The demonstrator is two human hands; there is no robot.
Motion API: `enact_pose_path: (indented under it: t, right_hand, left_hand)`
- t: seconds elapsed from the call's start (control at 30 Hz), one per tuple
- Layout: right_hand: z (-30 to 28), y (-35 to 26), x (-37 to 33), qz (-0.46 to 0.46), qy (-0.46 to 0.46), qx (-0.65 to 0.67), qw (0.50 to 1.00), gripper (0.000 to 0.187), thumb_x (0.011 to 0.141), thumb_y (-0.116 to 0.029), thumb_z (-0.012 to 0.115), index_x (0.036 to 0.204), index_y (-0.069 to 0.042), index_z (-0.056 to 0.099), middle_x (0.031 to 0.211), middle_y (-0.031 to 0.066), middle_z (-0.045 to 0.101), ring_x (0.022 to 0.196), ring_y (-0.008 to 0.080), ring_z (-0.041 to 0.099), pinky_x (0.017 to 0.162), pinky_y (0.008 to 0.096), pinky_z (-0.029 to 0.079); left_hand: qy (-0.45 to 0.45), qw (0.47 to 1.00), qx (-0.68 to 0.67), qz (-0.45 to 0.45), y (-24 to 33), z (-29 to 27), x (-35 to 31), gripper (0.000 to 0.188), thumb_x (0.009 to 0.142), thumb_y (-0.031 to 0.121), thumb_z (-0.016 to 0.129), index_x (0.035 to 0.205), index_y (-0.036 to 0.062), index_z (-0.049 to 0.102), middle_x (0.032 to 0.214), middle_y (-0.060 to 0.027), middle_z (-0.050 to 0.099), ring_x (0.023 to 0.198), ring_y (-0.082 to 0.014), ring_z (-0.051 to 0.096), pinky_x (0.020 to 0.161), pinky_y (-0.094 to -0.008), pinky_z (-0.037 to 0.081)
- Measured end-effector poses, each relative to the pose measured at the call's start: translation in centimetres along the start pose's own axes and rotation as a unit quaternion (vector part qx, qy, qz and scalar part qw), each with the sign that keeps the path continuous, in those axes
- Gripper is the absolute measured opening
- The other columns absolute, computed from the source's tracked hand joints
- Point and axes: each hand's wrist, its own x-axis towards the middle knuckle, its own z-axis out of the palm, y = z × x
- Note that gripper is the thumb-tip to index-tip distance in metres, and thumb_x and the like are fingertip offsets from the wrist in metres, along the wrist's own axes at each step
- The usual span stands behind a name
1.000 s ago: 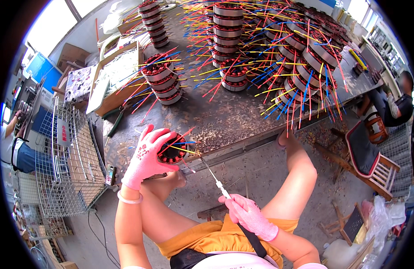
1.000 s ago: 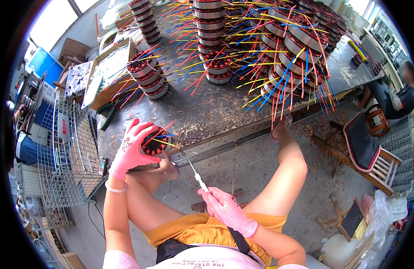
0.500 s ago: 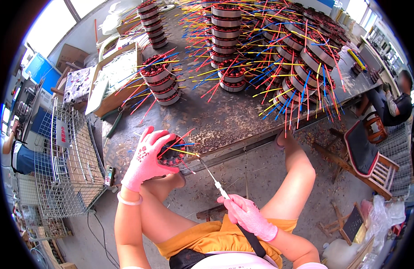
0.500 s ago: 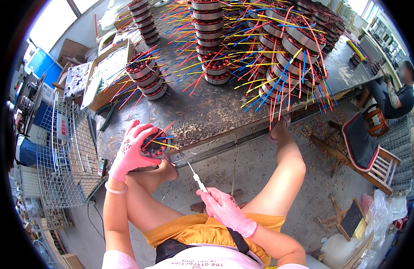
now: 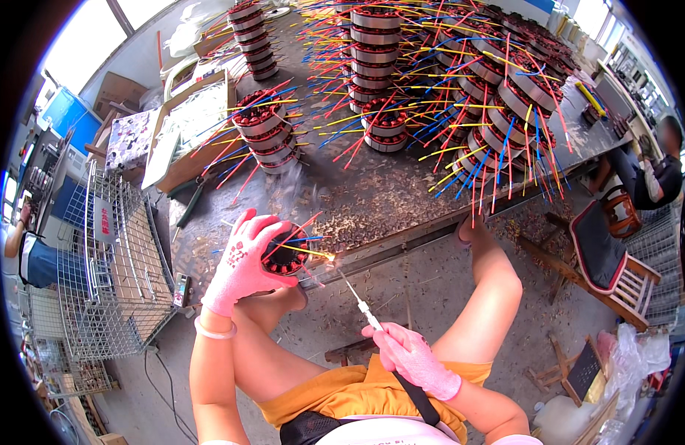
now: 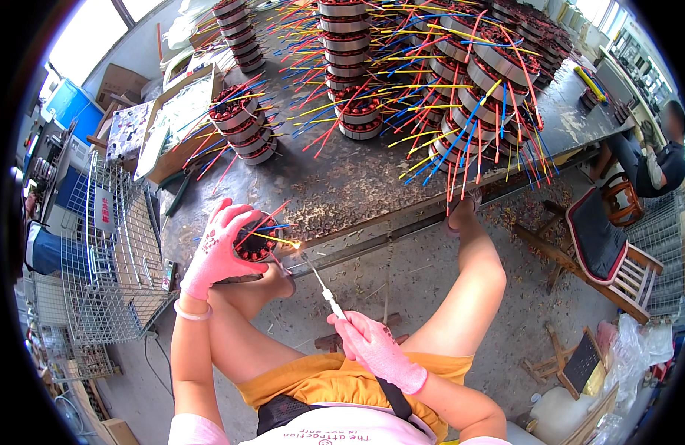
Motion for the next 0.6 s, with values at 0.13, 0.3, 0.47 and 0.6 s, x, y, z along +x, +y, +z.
enact_pose_path:
  t: [0.13,0.3,0.47,0.6]
  right_hand:
    - [-0.19,0.08,0.21,-0.005,-0.006,-0.014,1.0,0.03,0.105,-0.021,0.049,0.122,0.0,0.06,0.07,-0.0048,0.045,0.057,0.0037,0.041,0.052,0.0205,0.033]
    - [-0.23,0.06,0.31,-0.002,-0.005,-0.035,0.999,0.031,0.105,-0.023,0.049,0.123,0.0,0.059,0.07,-0.0052,0.045,0.056,0.0035,0.041,0.05,0.0206,0.034]
    - [-0.38,0.3,0.29,-0.007,-0.009,-0.005,1.0,0.031,0.105,-0.023,0.049,0.123,0.0,0.059,0.072,-0.0053,0.047,0.057,0.0032,0.042,0.05,0.0204,0.034]
    - [-0.08,-0.18,0.1,0.01,0.005,-0.017,1.0,0.03,0.104,-0.02,0.049,0.123,0.001,0.06,0.072,-0.0053,0.046,0.057,0.0031,0.041,0.051,0.0204,0.032]
  left_hand:
    - [-0.002,1.0,-0.002,-0.001,-0.06,0.08,0.01,0.092,0.048,0.032,0.093,0.131,0.013,0.057,0.132,-0.0126,0.054,0.132,-0.0458,0.04,0.112,-0.0544,0.034]
    - [-0.002,1.0,-0.004,-0.001,-0.1,0.16,-0.03,0.093,0.047,0.031,0.093,0.131,0.0135,0.057,0.133,-0.0123,0.053,0.133,-0.0458,0.039,0.112,-0.0542,0.034]
    - [-0.006,1.0,-0.007,-0.013,0.22,0.07,0.01,0.093,0.047,0.031,0.093,0.131,0.0142,0.057,0.134,-0.0121,0.053,0.133,-0.0459,0.038,0.112,-0.0541,0.034]
    - [-0.007,1.0,-0.009,-0.017,0.37,-0.03,0.04,0.092,0.047,0.03,0.093,0.131,0.0143,0.057,0.134,-0.012,0.053,0.134,-0.0458,0.038,0.112,-0.0542,0.034]
